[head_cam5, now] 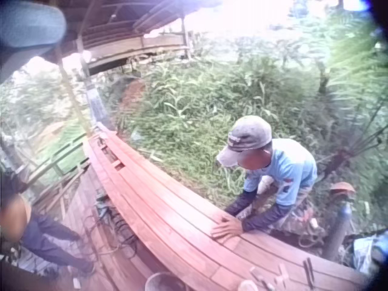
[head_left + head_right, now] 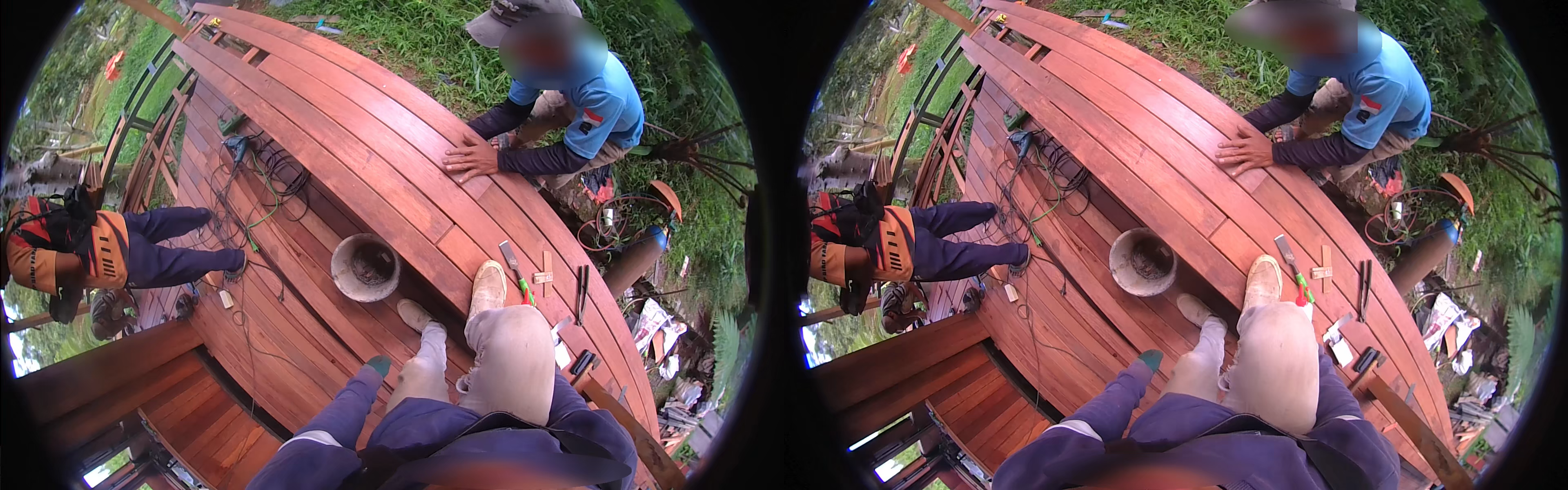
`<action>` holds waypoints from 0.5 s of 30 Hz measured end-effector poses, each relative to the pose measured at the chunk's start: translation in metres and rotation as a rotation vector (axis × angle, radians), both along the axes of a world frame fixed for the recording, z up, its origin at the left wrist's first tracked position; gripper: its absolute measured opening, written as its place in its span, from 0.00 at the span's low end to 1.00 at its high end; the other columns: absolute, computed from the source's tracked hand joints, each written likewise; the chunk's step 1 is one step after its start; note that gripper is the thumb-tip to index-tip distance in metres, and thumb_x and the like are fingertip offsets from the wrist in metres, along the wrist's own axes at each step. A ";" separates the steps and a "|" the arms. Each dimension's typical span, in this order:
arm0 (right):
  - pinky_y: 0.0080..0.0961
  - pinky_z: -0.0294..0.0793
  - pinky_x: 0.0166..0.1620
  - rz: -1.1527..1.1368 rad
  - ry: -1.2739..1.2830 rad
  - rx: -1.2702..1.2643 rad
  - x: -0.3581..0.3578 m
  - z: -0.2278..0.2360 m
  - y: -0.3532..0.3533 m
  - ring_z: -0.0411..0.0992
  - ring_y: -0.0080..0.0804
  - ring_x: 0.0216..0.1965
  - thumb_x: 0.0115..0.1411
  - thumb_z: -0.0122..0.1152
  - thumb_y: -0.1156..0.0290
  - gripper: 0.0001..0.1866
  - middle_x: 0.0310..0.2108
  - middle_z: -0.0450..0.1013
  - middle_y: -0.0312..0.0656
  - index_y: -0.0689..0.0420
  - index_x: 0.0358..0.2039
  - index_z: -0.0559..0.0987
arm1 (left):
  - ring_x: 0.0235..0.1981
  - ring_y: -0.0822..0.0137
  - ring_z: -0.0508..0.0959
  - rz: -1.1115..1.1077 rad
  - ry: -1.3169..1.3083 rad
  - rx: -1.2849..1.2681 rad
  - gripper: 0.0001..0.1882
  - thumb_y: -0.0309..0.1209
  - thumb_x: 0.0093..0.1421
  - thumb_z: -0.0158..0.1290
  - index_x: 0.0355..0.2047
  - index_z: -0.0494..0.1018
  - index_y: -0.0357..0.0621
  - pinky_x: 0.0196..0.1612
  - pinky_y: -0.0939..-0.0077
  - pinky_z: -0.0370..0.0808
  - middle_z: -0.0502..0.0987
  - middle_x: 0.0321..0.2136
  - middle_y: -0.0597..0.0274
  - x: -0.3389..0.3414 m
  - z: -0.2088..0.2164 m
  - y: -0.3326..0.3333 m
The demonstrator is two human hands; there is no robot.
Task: The person applies glue from a bottle along the seams of wooden planks on a curved structure, then uses a putty knife to spread and smooth the glue. Another person assists by holding planks and working nearby.
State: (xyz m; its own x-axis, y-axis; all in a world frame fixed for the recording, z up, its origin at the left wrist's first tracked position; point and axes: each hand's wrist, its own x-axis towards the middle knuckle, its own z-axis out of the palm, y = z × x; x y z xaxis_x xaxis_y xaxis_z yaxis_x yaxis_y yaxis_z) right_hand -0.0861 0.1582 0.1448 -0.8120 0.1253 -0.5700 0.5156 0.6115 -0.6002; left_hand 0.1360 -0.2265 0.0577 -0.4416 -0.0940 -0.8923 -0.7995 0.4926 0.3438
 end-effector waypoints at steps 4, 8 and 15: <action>0.37 0.76 0.52 -0.026 0.045 0.022 -0.024 0.040 0.048 0.76 0.42 0.49 0.42 0.75 0.69 0.40 0.47 0.75 0.50 0.62 0.57 0.68 | 0.58 0.46 0.75 0.142 -0.078 -0.092 0.33 0.56 0.66 0.45 0.57 0.75 0.41 0.62 0.58 0.70 0.77 0.55 0.43 -0.036 0.007 -0.034; 0.38 0.76 0.52 -0.036 0.073 0.041 -0.040 0.048 0.071 0.76 0.43 0.49 0.42 0.76 0.69 0.40 0.47 0.75 0.50 0.62 0.57 0.68 | 0.54 0.49 0.78 0.241 -0.152 -0.144 0.30 0.53 0.66 0.47 0.55 0.75 0.40 0.58 0.60 0.72 0.80 0.52 0.45 -0.102 -0.014 -0.074; 0.38 0.76 0.52 0.023 0.170 -0.015 -0.098 -0.020 0.032 0.76 0.44 0.48 0.42 0.76 0.68 0.40 0.47 0.75 0.51 0.61 0.56 0.69 | 0.32 0.70 0.77 0.677 0.211 0.014 0.21 0.48 0.65 0.52 0.44 0.78 0.43 0.37 0.75 0.74 0.79 0.32 0.64 -0.289 -0.030 -0.062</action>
